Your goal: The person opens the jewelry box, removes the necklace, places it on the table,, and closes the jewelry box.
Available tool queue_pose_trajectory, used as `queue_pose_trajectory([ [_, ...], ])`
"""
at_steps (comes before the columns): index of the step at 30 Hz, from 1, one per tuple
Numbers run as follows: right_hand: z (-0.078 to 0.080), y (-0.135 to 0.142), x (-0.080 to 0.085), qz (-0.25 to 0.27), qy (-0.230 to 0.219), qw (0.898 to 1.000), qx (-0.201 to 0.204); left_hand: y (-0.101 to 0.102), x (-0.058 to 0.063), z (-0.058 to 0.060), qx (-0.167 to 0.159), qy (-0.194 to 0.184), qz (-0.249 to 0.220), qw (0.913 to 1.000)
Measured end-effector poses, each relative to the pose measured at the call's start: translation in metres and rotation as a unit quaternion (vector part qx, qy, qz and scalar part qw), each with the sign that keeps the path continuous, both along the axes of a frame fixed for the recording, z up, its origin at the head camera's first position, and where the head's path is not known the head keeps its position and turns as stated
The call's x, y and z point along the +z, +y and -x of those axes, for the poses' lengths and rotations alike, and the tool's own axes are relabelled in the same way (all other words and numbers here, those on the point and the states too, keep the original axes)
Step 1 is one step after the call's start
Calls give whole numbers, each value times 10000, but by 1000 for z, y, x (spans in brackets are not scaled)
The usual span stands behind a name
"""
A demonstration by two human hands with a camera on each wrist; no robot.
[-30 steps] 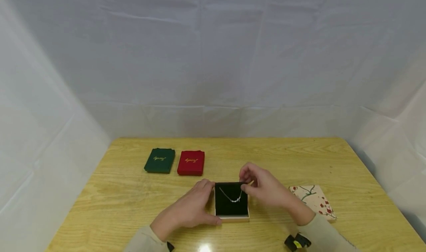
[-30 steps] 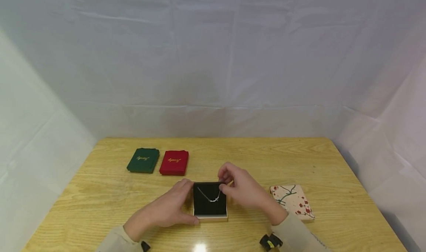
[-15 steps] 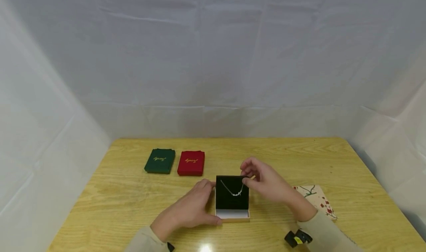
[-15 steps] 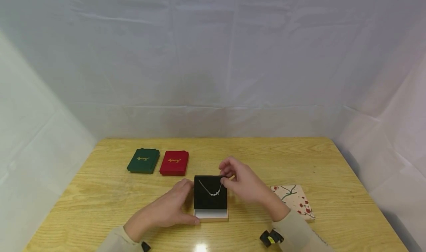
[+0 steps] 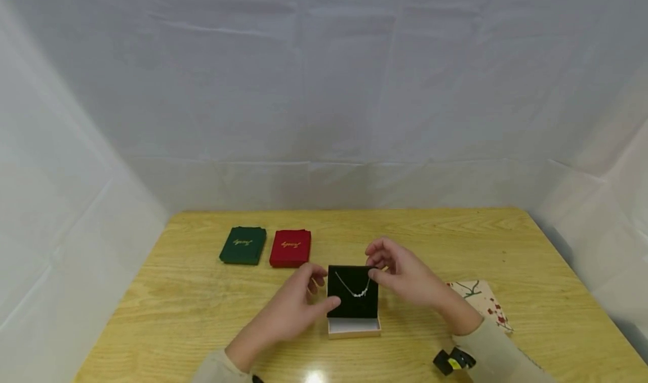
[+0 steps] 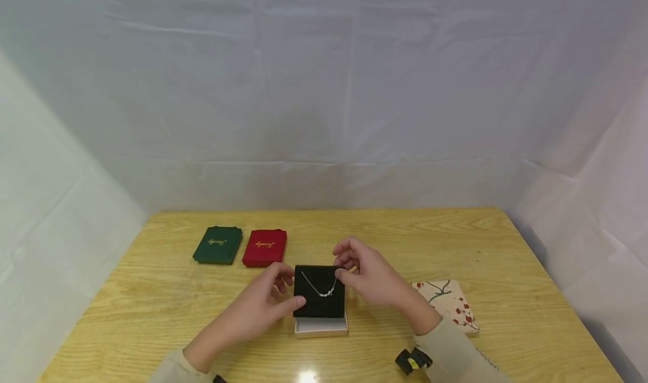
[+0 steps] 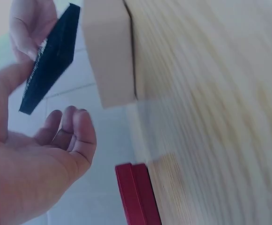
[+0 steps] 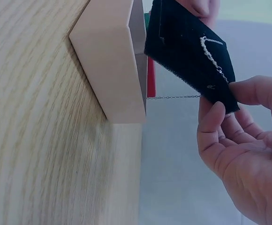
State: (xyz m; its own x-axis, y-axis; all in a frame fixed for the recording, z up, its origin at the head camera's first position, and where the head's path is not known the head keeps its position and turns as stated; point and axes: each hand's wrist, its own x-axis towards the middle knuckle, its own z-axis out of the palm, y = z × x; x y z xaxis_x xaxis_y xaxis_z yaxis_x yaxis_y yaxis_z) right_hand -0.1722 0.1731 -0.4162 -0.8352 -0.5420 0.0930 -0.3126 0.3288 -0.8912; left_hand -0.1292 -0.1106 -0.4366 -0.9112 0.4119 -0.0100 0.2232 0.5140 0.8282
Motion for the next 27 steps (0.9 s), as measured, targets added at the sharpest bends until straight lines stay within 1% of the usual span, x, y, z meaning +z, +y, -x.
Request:
queue_pose_trajectory([
  [2, 0, 0, 1, 49, -31, 10000, 14, 1, 3, 0, 72, -166, -232, 9996],
  [5, 0, 0, 1, 107, -30, 9999, 24, 3, 6, 0, 106, -376, -427, 9983],
  [9, 0, 0, 1, 201, -46, 9998, 51, 7, 8, -1, 29, -594, -627, 9963],
  [12, 1, 1, 1, 286, -117, 9995, 64, 10, 8, -2, -47, -806, -933, 9924],
  [16, 1, 1, 0, 370, -202, 9991, 66, 12, 6, -2, -116, -1060, -1350, 9851],
  [19, 1, 1, 0, 374, -177, 9991, 59, 13, 5, -1, -137, -1196, -1533, 9808],
  [23, 0, 2, -3, 146, 119, 9998, -41, 13, 3, -1, -146, -1369, -1718, 9755],
  [25, -1, 1, -3, -50, 443, 9989, -128, 14, 2, 0, -138, -1433, -1779, 9735],
  [27, -3, 1, -4, -222, 893, 9956, -201, 14, 2, 0, -118, -1466, -1807, 9725],
])
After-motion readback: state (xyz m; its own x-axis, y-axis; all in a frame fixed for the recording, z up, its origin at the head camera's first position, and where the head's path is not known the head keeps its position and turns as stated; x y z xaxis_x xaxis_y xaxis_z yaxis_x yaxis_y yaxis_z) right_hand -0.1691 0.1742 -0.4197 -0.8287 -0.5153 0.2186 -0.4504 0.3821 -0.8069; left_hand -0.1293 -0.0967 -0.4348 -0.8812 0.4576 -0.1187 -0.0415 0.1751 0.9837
